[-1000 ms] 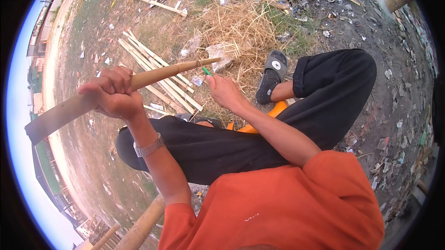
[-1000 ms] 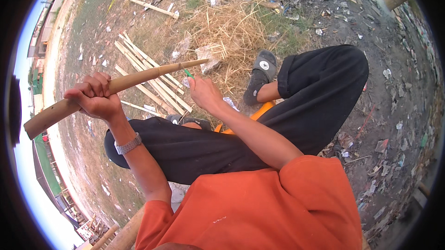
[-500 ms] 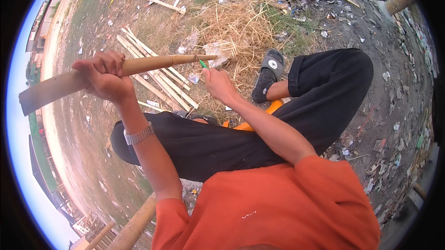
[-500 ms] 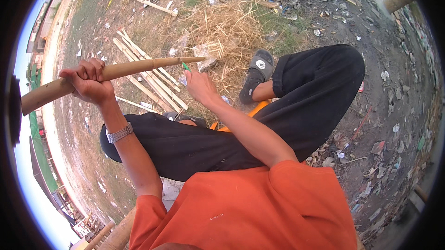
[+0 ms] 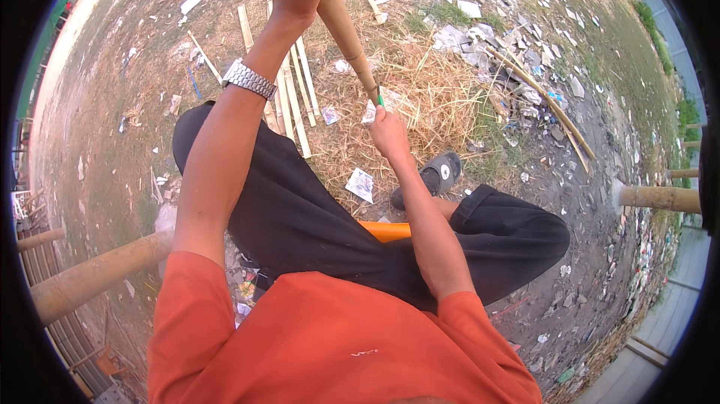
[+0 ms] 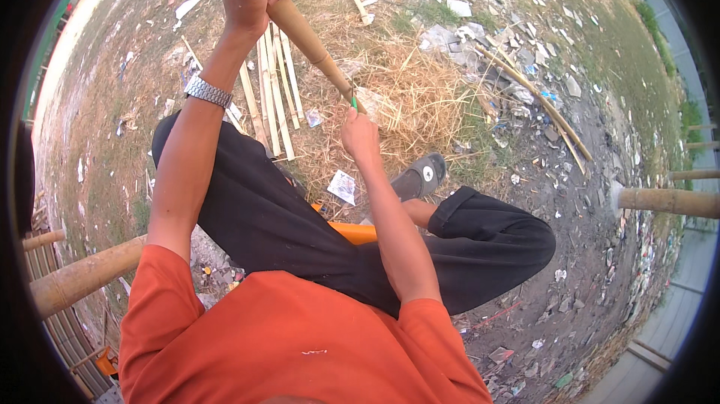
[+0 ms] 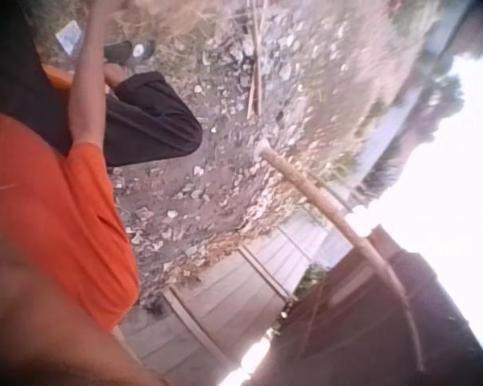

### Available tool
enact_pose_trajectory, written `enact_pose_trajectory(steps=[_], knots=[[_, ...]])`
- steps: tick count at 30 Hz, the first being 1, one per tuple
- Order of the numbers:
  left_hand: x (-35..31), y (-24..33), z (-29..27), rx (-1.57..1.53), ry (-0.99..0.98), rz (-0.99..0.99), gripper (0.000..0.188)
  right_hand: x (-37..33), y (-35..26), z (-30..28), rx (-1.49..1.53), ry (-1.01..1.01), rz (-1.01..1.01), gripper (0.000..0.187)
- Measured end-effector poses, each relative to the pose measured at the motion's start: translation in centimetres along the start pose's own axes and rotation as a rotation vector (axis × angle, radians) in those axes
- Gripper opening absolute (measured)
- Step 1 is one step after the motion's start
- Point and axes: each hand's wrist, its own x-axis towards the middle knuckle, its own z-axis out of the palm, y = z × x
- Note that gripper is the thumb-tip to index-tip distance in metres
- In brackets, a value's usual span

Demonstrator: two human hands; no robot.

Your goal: The person sits on a small stool outdoors and uses a green-handled knife to shave and smooth a long, thin bamboo stick. They hold the stick with their left hand and repeatedly scrape its surface with the knife in their right hand, rotating the stick to work on different sides.

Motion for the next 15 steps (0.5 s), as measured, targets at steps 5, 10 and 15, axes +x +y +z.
enact_pose_trajectory(steps=[5,10,15], knots=[[-0.7,0.6,0.6,-0.015,-0.183,-0.086,0.047,-3.2,-3.5,-3.0,0.133,0.022,-0.118,0.052],[0.2,0.5,0.0,-0.085,-0.293,-0.126,0.045,-1.5,0.3,-0.4,0.003,0.034,-0.082,0.052],[0.1,0.5,1.6,0.004,-0.377,-0.198,0.042,-2.6,-1.6,-1.2,0.078,0.146,-0.157,0.051]])
